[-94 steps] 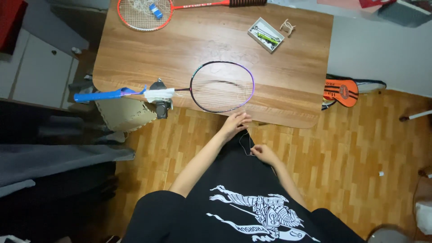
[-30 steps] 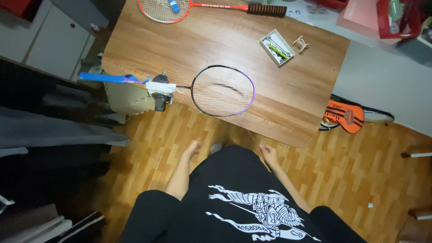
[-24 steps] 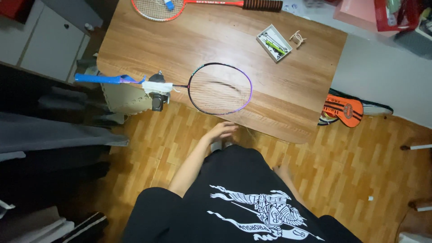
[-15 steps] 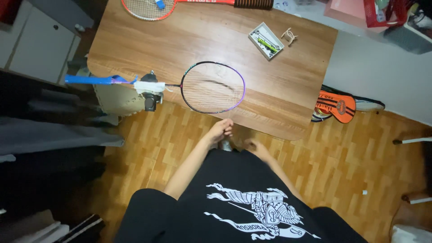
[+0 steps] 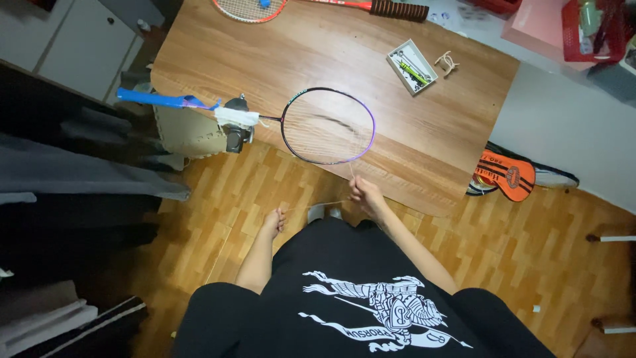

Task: The person strings a badminton racket that is clamped to a wooden table. They thread a white string through the grommets of the racket frame, pulling it tight and weaving it across the face to form the net pattern.

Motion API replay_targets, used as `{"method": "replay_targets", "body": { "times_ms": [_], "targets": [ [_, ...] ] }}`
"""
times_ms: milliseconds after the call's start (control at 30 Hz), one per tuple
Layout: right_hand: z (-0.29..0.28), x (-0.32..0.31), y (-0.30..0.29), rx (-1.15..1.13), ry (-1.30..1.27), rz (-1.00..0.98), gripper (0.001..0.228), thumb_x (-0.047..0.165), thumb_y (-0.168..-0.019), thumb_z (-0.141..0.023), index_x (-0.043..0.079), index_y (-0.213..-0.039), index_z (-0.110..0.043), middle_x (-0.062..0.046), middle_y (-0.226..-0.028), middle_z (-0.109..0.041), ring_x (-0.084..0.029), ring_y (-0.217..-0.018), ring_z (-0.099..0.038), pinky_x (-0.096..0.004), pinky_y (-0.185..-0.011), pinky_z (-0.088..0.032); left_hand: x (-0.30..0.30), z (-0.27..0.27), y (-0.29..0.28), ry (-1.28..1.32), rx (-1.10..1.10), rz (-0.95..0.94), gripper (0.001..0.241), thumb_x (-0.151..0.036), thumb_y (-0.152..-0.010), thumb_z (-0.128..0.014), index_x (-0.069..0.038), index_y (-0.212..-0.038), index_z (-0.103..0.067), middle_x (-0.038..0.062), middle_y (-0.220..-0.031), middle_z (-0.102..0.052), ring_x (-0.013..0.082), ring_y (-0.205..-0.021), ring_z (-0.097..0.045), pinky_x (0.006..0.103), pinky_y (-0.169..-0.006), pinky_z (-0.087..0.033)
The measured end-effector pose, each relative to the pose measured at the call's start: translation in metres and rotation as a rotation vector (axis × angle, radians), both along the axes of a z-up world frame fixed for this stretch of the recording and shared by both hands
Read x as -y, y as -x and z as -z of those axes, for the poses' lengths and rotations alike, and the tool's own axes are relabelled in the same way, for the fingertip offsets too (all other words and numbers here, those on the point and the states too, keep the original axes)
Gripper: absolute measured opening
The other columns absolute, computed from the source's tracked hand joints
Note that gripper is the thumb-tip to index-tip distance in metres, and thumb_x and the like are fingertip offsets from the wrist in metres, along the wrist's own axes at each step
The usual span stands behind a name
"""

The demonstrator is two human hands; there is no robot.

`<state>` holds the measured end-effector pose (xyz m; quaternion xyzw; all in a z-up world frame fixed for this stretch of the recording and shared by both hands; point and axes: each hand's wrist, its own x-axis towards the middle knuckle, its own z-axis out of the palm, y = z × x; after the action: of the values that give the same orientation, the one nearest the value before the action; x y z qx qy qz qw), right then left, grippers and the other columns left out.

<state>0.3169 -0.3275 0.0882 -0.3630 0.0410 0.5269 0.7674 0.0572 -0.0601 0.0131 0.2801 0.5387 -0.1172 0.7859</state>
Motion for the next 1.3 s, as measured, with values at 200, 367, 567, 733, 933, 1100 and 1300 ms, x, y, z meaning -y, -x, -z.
{"method": "replay_targets", "body": {
  "times_ms": [200,367,567,733,933,1100,1300],
  "targets": [
    [0.057,0.074,0.027,0.668,0.667,-0.557,0.033,0.031,-0.103,-0.056,0.007,-0.087,-0.071,-0.006,-0.070,-0.063,-0.019,-0.063,-0.058,-0.035,-0.060,-0.046,0.030,0.015,-0.042,-0.353,-0.032,0.515,0.030,-0.031,-0.102,-0.055,-0.006,-0.108,-0.071,0.002,-0.072,-0.064,0.0112,-0.048,-0.048,0.0278,-0.039,-0.032],
    [0.136,0.198,0.065,1.062,1.215,-1.024,0.035,0.042,-0.090,-0.067,0.011,-0.101,-0.078,-0.016,-0.097,-0.072,-0.035,-0.089,-0.067,-0.047,-0.076,-0.053,0.062,-0.059,-0.144,-0.164,0.334,0.652,0.057,-0.045,-0.096,-0.066,-0.009,-0.140,-0.062,0.001,-0.105,-0.071,0.0097,-0.078,-0.064,0.0302,-0.065,-0.052],
    [0.163,0.208,0.067,0.719,1.121,-0.900,0.039,0.040,-0.093,-0.062,0.009,-0.110,-0.076,-0.016,-0.100,-0.078,-0.030,-0.094,-0.075,-0.045,-0.082,-0.057,0.079,-0.065,-0.211,0.380,0.746,0.219,0.035,-0.044,-0.106,-0.057,-0.011,-0.116,-0.060,-0.004,-0.081,-0.055,0.0141,-0.079,-0.058,0.0393,-0.090,-0.058],
    [0.170,0.198,0.060,0.717,0.900,-0.793,0.042,0.039,-0.094,-0.061,0.006,-0.115,-0.075,-0.017,-0.104,-0.080,-0.028,-0.099,-0.076,-0.044,-0.084,-0.058,0.067,-0.020,-0.160,0.146,0.408,0.526,0.023,-0.033,-0.109,-0.047,-0.019,-0.092,-0.052,-0.010,-0.059,-0.038,0.0069,-0.048,-0.033,0.0271,-0.046,-0.032],
    [-0.045,-0.035,-0.018,0.316,0.206,-0.289,0.048,0.033,-0.098,-0.064,0.013,-0.141,-0.055,-0.003,-0.142,-0.061,-0.012,-0.126,-0.061,-0.034,-0.104,-0.051,0.030,0.000,-0.015,-0.089,-0.103,0.592,0.038,-0.037,-0.095,-0.054,-0.018,-0.062,-0.056,0.000,-0.050,-0.047,0.0182,-0.042,-0.040,0.0360,-0.041,-0.029],
    [0.056,-0.024,-0.017,0.072,-0.034,-0.038,0.029,0.033,-0.113,-0.060,0.004,-0.108,-0.060,-0.005,-0.090,-0.061,-0.015,-0.079,-0.057,-0.030,-0.071,-0.045,-0.003,-0.010,0.059,-0.244,-0.490,0.221,0.025,-0.028,-0.087,-0.065,-0.012,-0.070,-0.061,0.004,-0.054,-0.046,0.0190,-0.043,-0.040,0.0376,-0.042,-0.032],
    [0.126,0.153,0.043,0.948,0.830,-0.679,0.036,0.042,-0.104,-0.055,0.013,-0.094,-0.075,-0.004,-0.076,-0.066,-0.016,-0.069,-0.059,-0.032,-0.066,-0.047,0.007,-0.016,0.016,-0.032,-0.219,0.501,0.023,-0.031,-0.087,-0.068,-0.009,-0.092,-0.073,0.003,-0.078,-0.071,0.0151,-0.061,-0.061,0.0333,-0.060,-0.049]
  ]
}}
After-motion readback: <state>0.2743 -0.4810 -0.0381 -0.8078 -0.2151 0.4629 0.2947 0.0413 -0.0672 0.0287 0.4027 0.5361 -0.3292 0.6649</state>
